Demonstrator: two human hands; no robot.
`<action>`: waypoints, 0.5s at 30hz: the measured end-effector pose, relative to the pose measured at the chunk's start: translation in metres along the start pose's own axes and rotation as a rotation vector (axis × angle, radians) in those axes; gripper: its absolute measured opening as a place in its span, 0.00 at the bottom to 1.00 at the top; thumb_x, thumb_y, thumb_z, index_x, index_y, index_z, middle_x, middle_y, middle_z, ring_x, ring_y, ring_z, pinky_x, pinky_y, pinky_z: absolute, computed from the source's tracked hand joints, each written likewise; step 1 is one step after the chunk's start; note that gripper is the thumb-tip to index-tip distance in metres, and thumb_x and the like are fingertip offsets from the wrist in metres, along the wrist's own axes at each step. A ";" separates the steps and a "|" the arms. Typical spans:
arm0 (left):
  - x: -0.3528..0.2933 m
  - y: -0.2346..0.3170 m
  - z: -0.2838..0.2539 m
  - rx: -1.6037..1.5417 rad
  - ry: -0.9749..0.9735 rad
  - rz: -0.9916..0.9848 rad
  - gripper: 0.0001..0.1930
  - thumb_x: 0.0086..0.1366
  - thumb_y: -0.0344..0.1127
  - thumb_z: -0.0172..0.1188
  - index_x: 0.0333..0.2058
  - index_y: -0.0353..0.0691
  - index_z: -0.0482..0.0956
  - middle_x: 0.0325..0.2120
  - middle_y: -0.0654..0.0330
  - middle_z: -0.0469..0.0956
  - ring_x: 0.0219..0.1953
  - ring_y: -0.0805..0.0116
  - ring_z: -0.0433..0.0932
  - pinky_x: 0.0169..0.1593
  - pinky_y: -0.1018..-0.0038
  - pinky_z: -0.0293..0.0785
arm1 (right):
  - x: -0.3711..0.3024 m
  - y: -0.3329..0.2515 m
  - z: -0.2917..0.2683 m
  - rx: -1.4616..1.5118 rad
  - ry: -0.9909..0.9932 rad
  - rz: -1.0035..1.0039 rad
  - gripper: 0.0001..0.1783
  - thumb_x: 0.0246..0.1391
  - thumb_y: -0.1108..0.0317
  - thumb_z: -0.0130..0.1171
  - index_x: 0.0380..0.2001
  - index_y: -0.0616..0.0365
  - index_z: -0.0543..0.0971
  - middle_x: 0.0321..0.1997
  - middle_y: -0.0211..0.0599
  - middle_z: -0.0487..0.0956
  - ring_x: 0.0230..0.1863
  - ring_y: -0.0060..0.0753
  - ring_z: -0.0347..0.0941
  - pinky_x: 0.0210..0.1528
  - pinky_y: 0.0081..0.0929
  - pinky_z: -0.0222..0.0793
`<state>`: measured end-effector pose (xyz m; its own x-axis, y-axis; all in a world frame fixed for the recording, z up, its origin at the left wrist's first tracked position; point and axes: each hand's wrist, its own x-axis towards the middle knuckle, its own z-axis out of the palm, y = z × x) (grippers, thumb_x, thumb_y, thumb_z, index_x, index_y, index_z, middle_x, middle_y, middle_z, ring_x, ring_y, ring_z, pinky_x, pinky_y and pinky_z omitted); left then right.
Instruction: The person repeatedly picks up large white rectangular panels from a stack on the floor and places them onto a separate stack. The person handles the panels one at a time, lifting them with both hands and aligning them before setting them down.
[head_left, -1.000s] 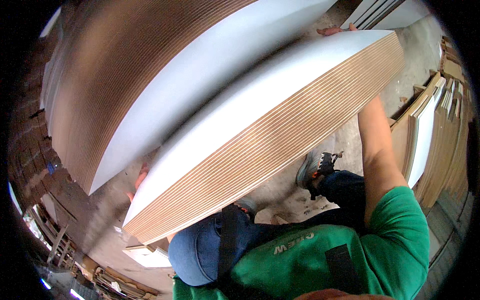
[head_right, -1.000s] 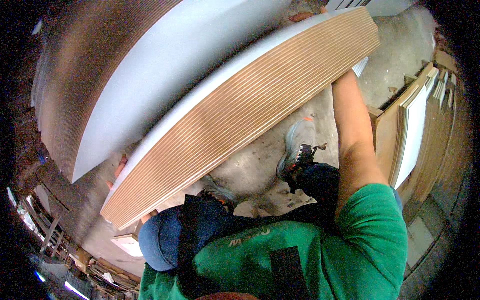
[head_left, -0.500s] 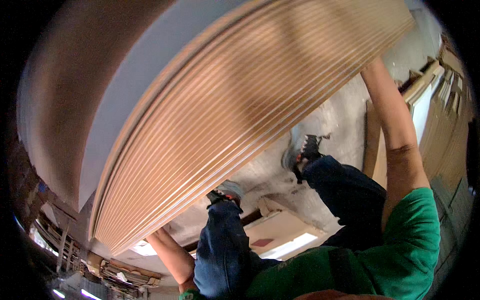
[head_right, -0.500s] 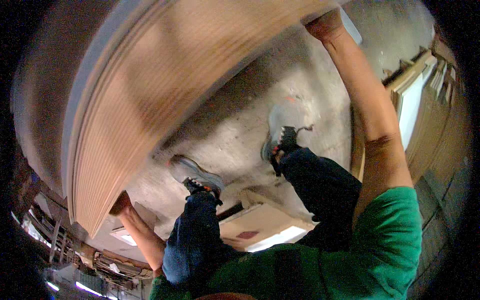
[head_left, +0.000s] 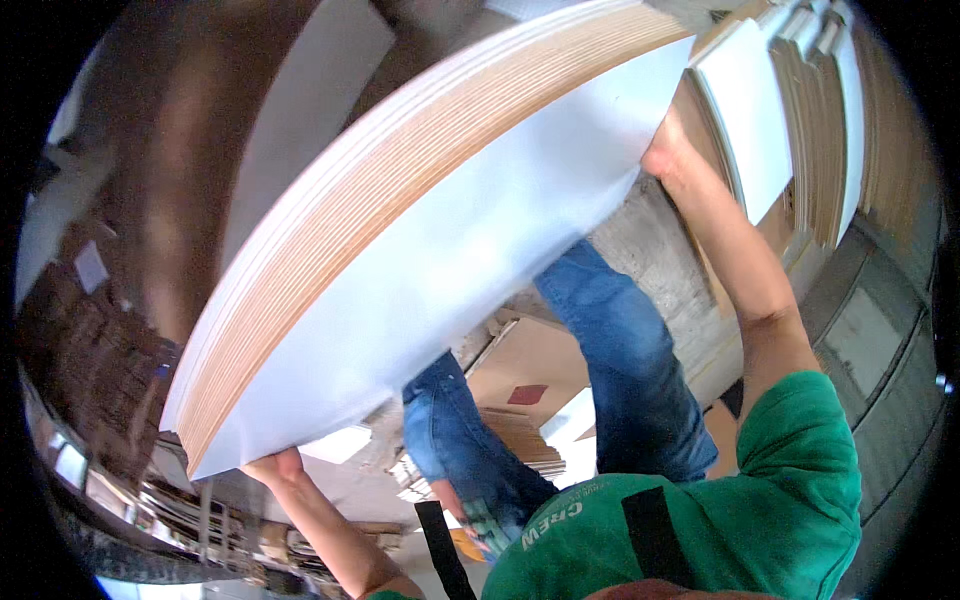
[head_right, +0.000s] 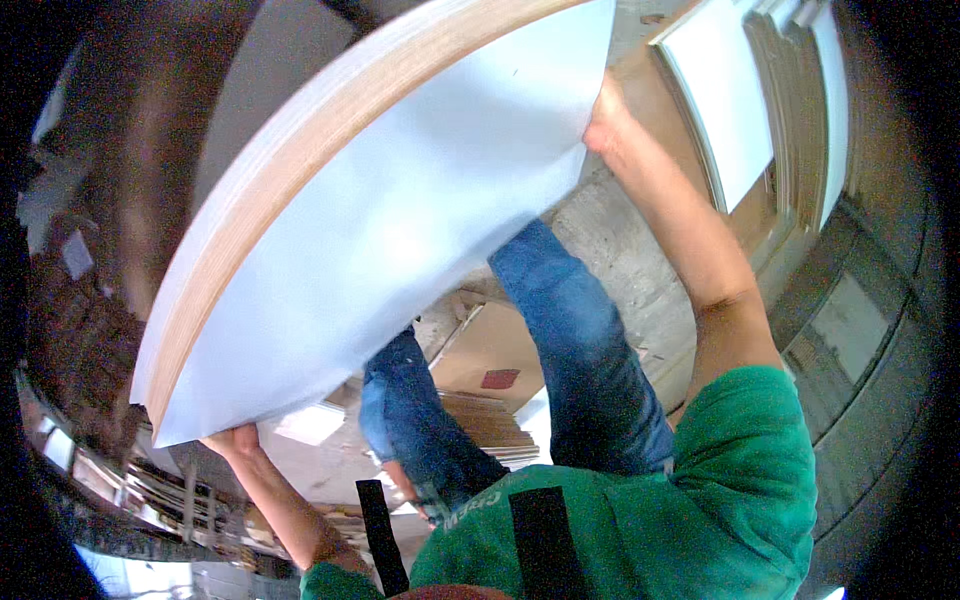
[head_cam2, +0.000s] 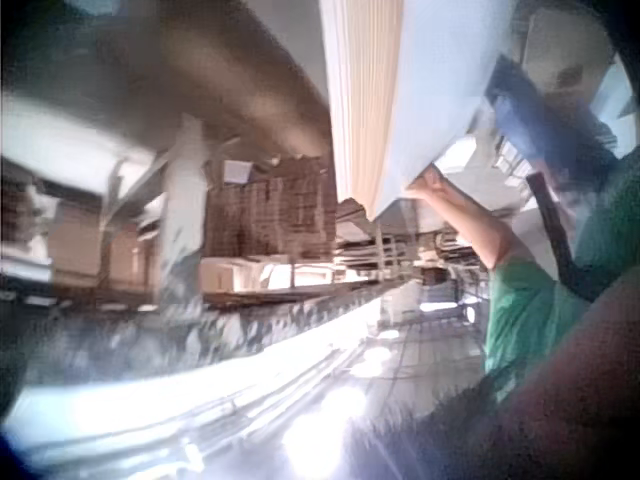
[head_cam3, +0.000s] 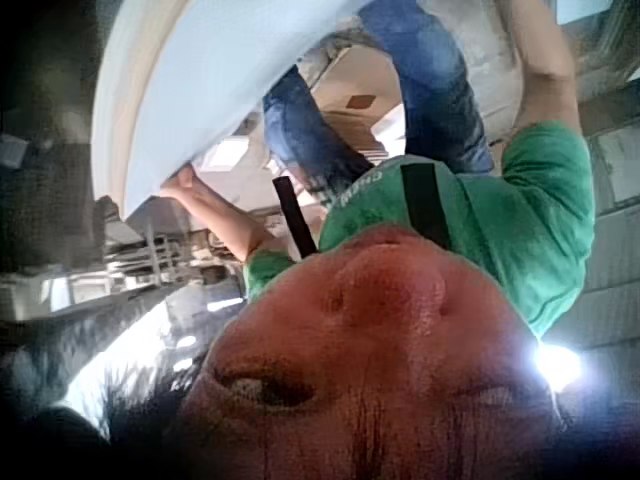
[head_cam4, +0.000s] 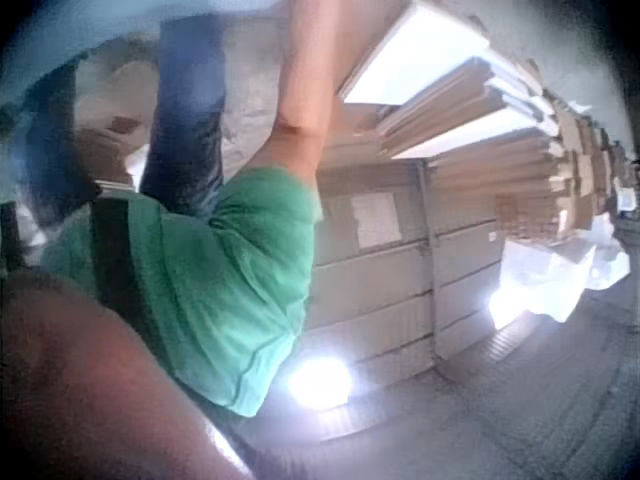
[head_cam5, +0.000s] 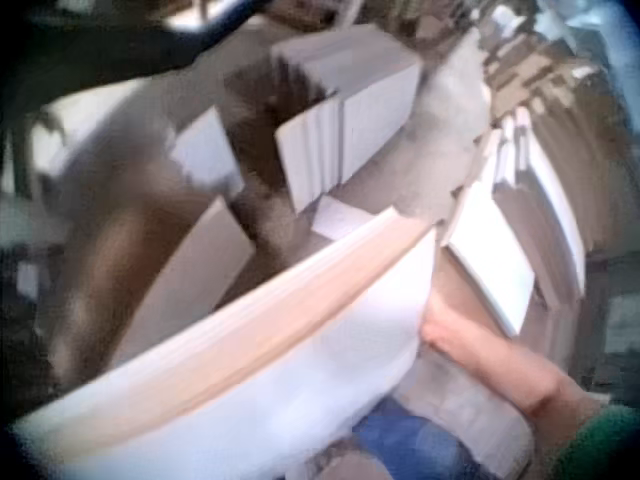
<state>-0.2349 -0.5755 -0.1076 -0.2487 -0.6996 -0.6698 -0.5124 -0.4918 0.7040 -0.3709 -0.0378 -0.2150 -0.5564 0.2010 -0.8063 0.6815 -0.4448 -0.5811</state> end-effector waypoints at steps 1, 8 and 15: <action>-0.024 0.025 0.014 0.057 -0.017 0.013 0.27 0.61 0.48 0.44 0.53 0.34 0.61 0.50 0.52 0.66 0.51 0.56 0.65 0.52 0.59 0.66 | -0.027 -0.015 -0.004 0.010 0.029 -0.002 0.26 0.52 0.53 0.49 0.47 0.64 0.68 0.43 0.44 0.73 0.44 0.35 0.71 0.45 0.38 0.71; -0.133 0.119 0.030 0.284 -0.497 -0.004 0.24 0.62 0.48 0.42 0.50 0.35 0.64 0.46 0.55 0.70 0.48 0.58 0.69 0.49 0.62 0.69 | -0.215 -0.083 -0.110 0.225 0.213 -0.008 0.25 0.54 0.54 0.48 0.48 0.62 0.68 0.45 0.41 0.73 0.44 0.33 0.71 0.45 0.36 0.70; -0.243 0.114 0.026 0.562 -0.751 -0.068 0.23 0.62 0.48 0.43 0.49 0.38 0.66 0.45 0.58 0.71 0.47 0.61 0.70 0.50 0.65 0.66 | -0.444 -0.048 -0.238 0.531 0.325 0.116 0.25 0.56 0.52 0.43 0.48 0.61 0.69 0.45 0.41 0.74 0.44 0.36 0.71 0.47 0.36 0.69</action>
<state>-0.2544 -0.4482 0.1297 -0.5687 -0.0643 -0.8200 -0.8181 -0.0598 0.5720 -0.0434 0.1023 0.1442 -0.2631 0.3435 -0.9015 0.3534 -0.8352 -0.4214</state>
